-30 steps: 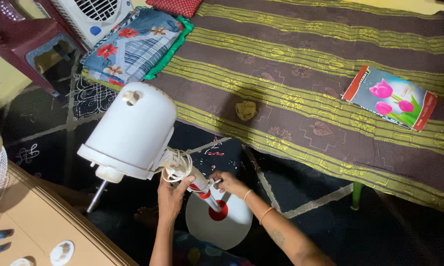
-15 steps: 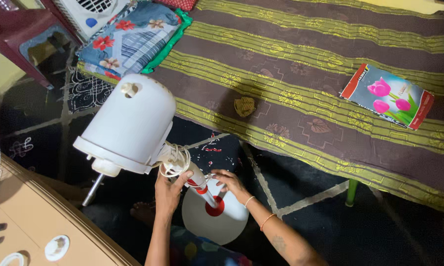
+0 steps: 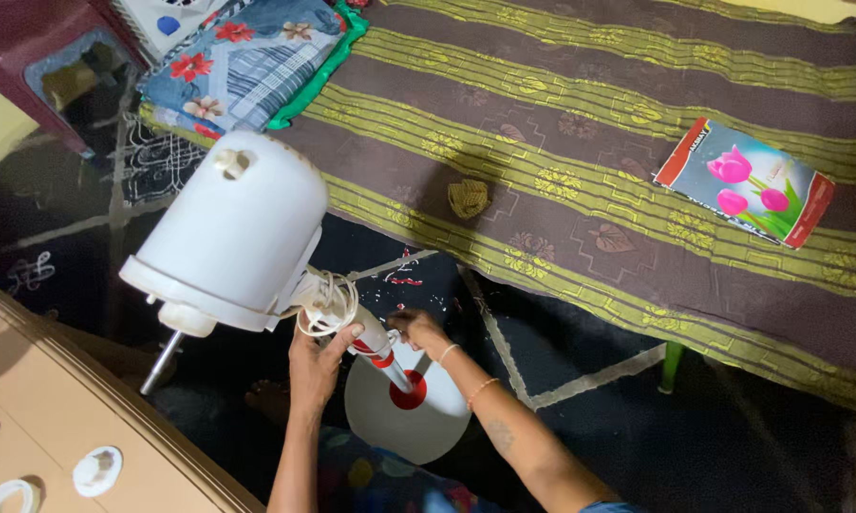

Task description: The person assembles a white pedestal fan by hand, attaching the motor housing to the stand and securing it with a knob. The person repeatedly tightens the knob and adjusts the motor housing to ensure it is firmly attached to the stand.

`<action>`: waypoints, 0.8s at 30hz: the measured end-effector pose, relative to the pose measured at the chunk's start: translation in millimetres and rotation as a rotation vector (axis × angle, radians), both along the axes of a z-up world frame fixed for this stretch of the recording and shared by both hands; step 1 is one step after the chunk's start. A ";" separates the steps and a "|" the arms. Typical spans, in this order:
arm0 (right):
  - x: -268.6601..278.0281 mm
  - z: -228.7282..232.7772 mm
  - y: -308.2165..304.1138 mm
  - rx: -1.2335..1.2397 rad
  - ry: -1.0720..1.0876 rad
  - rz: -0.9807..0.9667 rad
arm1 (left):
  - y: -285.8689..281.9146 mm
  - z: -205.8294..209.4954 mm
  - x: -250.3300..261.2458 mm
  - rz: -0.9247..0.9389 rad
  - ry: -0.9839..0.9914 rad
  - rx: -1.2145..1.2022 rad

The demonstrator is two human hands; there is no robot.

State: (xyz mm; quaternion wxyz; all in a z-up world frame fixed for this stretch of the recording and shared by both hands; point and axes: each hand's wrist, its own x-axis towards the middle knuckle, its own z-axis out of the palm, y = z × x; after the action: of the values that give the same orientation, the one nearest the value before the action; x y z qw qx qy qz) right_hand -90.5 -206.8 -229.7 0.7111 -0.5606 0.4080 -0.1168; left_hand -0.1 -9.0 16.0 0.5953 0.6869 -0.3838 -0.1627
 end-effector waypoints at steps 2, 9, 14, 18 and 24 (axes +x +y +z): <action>-8.9 10.2 4.4 -0.142 0.067 -0.023 | -2.7 1.3 -0.3 -0.009 0.039 0.004; -47.5 30.6 32.0 -0.239 -0.196 -0.007 | -1.6 -4.6 0.7 -0.029 0.056 -0.041; -12.6 33.2 21.9 -0.100 -0.083 -0.052 | -3.5 -3.9 2.2 -0.042 0.067 -0.054; -20.2 39.6 17.6 -0.105 0.006 0.029 | -2.2 -4.3 1.6 -0.023 0.053 -0.001; -53.2 36.1 37.0 -0.192 -0.181 -0.027 | -3.2 -3.3 0.4 -0.022 0.087 -0.017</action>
State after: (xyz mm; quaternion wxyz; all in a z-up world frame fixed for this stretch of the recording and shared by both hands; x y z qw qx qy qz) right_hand -143.7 -169.8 -193.6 0.6864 -0.6075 0.3369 -0.2150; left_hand 0.3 -12.2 12.7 0.6154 0.6698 -0.3666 -0.1957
